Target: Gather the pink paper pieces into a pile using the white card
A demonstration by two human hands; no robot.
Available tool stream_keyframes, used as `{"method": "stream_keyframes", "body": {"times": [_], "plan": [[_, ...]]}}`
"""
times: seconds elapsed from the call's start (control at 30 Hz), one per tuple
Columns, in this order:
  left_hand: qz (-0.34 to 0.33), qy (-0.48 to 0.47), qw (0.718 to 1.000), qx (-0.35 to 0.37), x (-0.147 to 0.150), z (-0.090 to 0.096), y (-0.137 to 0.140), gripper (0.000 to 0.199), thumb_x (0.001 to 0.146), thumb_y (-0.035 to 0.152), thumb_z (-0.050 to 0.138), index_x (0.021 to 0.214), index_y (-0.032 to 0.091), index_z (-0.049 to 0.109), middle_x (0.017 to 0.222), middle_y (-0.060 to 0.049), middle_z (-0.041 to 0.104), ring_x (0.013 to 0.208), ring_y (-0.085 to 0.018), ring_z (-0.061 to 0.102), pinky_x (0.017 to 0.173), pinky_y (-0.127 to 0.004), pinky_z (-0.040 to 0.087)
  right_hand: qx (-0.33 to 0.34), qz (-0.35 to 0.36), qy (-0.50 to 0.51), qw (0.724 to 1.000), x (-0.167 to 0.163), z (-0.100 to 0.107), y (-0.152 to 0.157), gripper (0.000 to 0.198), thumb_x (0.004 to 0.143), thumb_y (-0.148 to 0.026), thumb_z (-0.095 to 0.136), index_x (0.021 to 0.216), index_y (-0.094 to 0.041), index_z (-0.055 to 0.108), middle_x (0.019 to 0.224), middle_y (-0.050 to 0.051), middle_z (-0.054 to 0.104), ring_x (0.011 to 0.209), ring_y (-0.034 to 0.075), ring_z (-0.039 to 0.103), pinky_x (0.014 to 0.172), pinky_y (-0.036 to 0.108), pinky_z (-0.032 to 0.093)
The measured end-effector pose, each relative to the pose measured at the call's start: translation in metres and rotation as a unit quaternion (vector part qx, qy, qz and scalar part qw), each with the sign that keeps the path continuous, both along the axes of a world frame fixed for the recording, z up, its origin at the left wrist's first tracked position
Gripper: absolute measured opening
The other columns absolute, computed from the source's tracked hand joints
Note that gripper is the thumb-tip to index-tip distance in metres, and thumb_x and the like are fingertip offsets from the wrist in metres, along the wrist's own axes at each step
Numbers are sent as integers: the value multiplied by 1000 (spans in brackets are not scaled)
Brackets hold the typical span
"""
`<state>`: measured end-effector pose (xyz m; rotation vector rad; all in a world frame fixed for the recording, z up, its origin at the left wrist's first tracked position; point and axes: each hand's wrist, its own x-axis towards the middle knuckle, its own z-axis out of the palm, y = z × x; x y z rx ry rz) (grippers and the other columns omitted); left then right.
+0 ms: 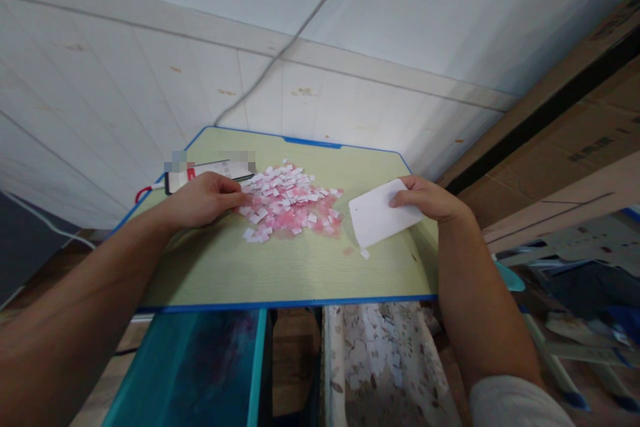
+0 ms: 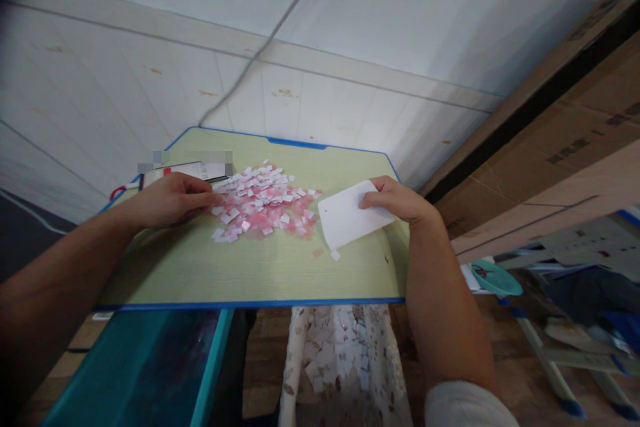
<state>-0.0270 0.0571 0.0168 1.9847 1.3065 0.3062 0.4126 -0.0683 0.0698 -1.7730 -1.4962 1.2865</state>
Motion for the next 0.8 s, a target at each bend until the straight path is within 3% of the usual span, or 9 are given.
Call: {"method": "stream_keyframes", "body": {"times": [0.23, 0.43, 0.57, 0.7, 0.8], "plan": [[6, 11, 1000, -1, 0, 1, 0, 42, 74, 59, 70, 62, 19, 63, 51, 1, 45, 47, -11, 37, 44, -26, 23, -47, 74, -12, 996, 13, -4, 1, 31, 62, -40, 80, 83, -17, 78, 76, 3, 77, 61, 18, 66, 56, 26, 51], [-2, 19, 1000, 13, 3, 4, -3, 43, 75, 58, 69, 59, 19, 59, 48, 2, 43, 46, -10, 37, 44, -25, 23, 9, 25, -17, 999, 13, 8, -19, 40, 64, -48, 84, 90, -18, 81, 87, 5, 79, 74, 22, 70, 65, 28, 54], [-2, 21, 1000, 17, 3, 5, -4, 43, 74, 58, 70, 58, 19, 58, 47, 2, 44, 46, -10, 37, 44, -25, 24, -9, 28, -30, 999, 7, 12, -39, 43, 61, -51, 86, 87, -18, 81, 85, 6, 79, 85, 26, 71, 76, 33, 56], [3, 12, 1000, 13, 2, 3, -2, 41, 72, 56, 72, 59, 19, 59, 47, 2, 44, 45, -10, 37, 43, -26, 23, -28, 24, -15, 999, 13, 0, -56, 41, 59, -51, 89, 82, -18, 82, 84, 6, 79, 84, 26, 71, 78, 35, 56], [7, 9, 1000, 8, 1, 1, -1, 42, 73, 57, 71, 59, 20, 58, 47, 2, 43, 43, -10, 36, 43, -26, 22, 8, -24, 18, 1000, 26, -17, -63, 41, 62, -51, 88, 85, -18, 82, 88, 8, 79, 81, 25, 70, 76, 35, 56]]}}
